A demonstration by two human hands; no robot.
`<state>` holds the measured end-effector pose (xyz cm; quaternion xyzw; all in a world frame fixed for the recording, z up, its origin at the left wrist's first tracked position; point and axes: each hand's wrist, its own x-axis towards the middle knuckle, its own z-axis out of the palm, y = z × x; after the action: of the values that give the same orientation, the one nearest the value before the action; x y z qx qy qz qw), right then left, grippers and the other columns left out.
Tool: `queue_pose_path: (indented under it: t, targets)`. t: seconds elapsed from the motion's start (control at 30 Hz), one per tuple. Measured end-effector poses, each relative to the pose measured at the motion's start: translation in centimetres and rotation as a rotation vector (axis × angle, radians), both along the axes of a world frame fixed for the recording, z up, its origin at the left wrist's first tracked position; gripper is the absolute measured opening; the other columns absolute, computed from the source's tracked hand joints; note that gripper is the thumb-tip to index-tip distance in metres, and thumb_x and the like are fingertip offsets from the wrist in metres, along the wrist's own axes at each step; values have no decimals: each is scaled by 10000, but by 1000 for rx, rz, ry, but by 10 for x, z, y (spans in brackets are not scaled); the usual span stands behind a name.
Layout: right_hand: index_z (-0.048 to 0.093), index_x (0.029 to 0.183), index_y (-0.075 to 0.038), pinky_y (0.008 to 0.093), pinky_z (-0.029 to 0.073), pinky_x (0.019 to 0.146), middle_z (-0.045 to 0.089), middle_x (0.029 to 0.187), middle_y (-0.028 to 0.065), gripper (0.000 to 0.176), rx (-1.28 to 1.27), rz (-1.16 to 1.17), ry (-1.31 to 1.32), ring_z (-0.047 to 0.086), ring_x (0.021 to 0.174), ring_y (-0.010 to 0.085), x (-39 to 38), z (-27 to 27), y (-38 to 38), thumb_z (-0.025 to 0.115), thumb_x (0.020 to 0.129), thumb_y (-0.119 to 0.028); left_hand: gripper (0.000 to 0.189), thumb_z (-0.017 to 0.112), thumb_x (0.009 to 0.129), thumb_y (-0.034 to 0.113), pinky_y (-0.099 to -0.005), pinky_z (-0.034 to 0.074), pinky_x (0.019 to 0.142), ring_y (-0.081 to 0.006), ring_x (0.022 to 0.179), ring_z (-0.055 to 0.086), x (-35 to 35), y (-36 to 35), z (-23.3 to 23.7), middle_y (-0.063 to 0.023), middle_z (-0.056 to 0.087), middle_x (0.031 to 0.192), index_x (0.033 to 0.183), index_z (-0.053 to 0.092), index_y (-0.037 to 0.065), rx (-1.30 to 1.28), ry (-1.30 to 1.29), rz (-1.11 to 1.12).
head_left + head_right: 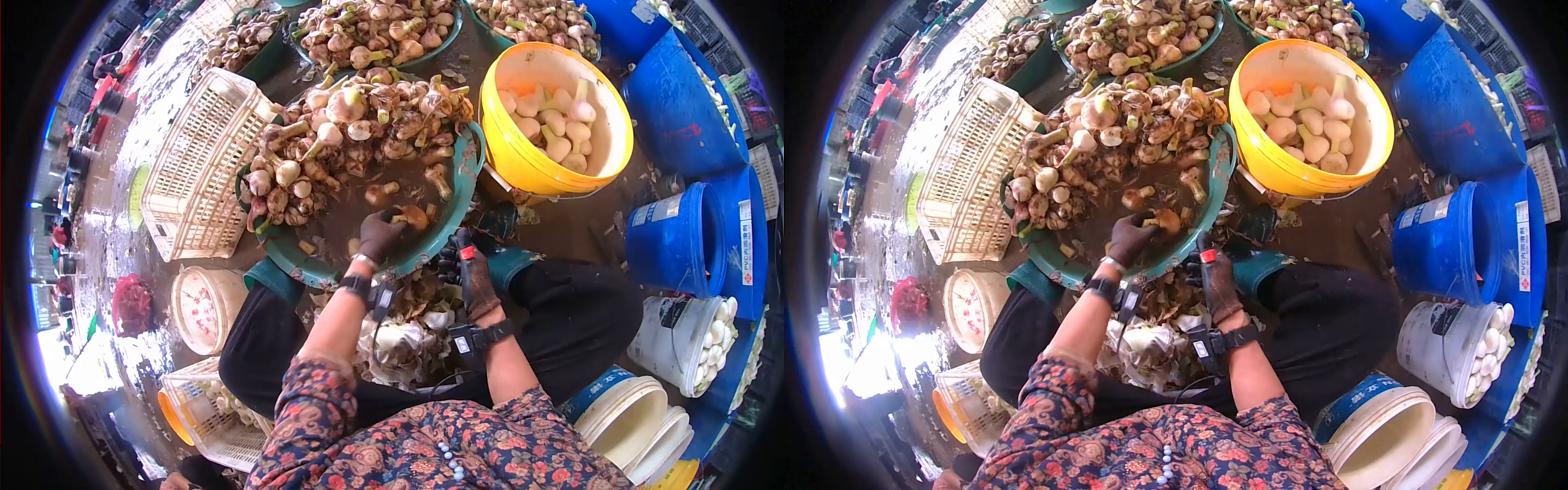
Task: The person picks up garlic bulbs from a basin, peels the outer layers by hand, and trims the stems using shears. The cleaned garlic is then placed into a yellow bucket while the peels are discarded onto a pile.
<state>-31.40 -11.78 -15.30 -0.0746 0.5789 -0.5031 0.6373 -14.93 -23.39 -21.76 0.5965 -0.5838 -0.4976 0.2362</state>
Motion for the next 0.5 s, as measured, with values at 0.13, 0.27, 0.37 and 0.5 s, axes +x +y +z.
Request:
queue_pose_path:
  t: [0.13,0.27,0.37,0.5]
  targets:
    - [551,1108,-36,280,523,668,617,933,60,512,-72,133,-60,611,778,149,18,-14,4,468,888,-491,348,711,740,159,-276,451,806,-137,909,584,21,38,89,-72,640,940,1023,620,-21,5,110,-390]
    - [553,1115,-1,267,520,682,628,942,67,519,-91,240,-287,621,772,148,31,28,20,429,914,-464,662,778,675,250,-300,389,947,-208,1060,526,24,87,92,-130,529,1167,1212,486,-6,-115,258,-344]
    - [599,1009,-7,308,514,657,653,804,96,440,1,317,-85,642,739,212,34,2,25,470,906,-414,581,746,708,200,-294,394,942,-201,1070,522,33,100,100,-120,536,1163,1197,503,3,61,433,-162]
    - [586,910,-38,427,479,644,620,776,186,255,-319,331,1050,592,760,393,40,8,34,584,813,-274,396,650,754,22,-298,426,908,-187,1021,547,63,128,69,-87,583,1085,1134,540,-1,-169,742,-223]
